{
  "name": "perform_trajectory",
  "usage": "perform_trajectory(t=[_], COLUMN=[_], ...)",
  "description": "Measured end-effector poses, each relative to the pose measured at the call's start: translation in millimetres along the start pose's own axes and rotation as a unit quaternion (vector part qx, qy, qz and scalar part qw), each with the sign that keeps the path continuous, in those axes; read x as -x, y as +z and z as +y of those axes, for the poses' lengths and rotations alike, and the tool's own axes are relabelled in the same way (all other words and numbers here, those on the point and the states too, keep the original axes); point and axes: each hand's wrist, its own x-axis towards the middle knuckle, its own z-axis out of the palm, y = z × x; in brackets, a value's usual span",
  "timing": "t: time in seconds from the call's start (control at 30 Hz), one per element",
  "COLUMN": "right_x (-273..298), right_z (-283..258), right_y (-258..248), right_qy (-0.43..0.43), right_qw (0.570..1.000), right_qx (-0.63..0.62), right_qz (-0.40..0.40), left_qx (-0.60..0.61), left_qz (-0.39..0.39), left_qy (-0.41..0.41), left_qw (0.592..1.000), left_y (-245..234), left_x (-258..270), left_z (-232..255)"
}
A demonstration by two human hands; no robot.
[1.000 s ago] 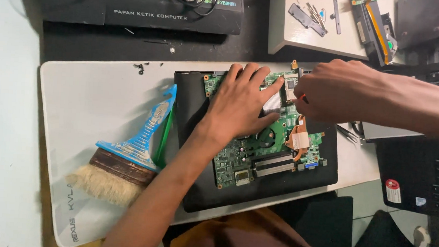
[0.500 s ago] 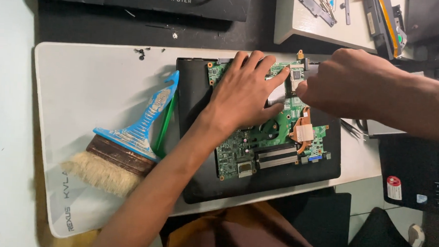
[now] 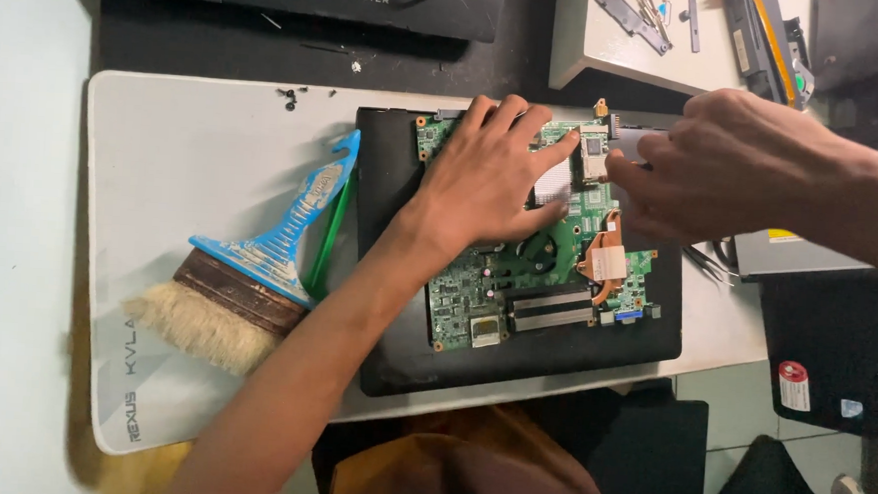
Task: The person uses a screwdriver to remove screws from a laptop motherboard placed on a black mat. They unscrew components near the heat sink and other areas, placing the removed screws on the white surface nearby.
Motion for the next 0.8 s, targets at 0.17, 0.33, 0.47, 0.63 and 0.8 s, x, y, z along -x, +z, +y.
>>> perform_trajectory(t=[0.17, 0.33, 0.47, 0.63, 0.8], right_x=[-6.3, -21.0, -27.4, -29.7, -31.5], right_z=[6.6, 15.9, 6.8, 0.3, 9.5], right_y=[-78.1, -95.7, -90.8, -71.5, -74.2], right_qy=[0.219, 0.311, 0.276, 0.233, 0.100], right_qw=[0.938, 0.786, 0.836, 0.901, 0.949], right_qx=[-0.232, -0.486, -0.405, -0.307, -0.179], right_qz=[-0.132, -0.219, -0.247, -0.199, -0.239], left_qx=[0.014, 0.004, 0.009, 0.017, 0.030], left_qz=[-0.038, -0.034, -0.031, -0.009, -0.047], left_qy=[-0.001, -0.002, -0.003, -0.010, -0.019], left_qw=[0.999, 0.999, 0.999, 1.000, 0.998], left_y=[-4.3, -7.3, -7.2, -8.7, -12.6], left_x=[-1.2, -2.1, 1.0, 0.1, -1.1], left_z=[-0.7, 0.7, 2.4, 2.6, 3.7])
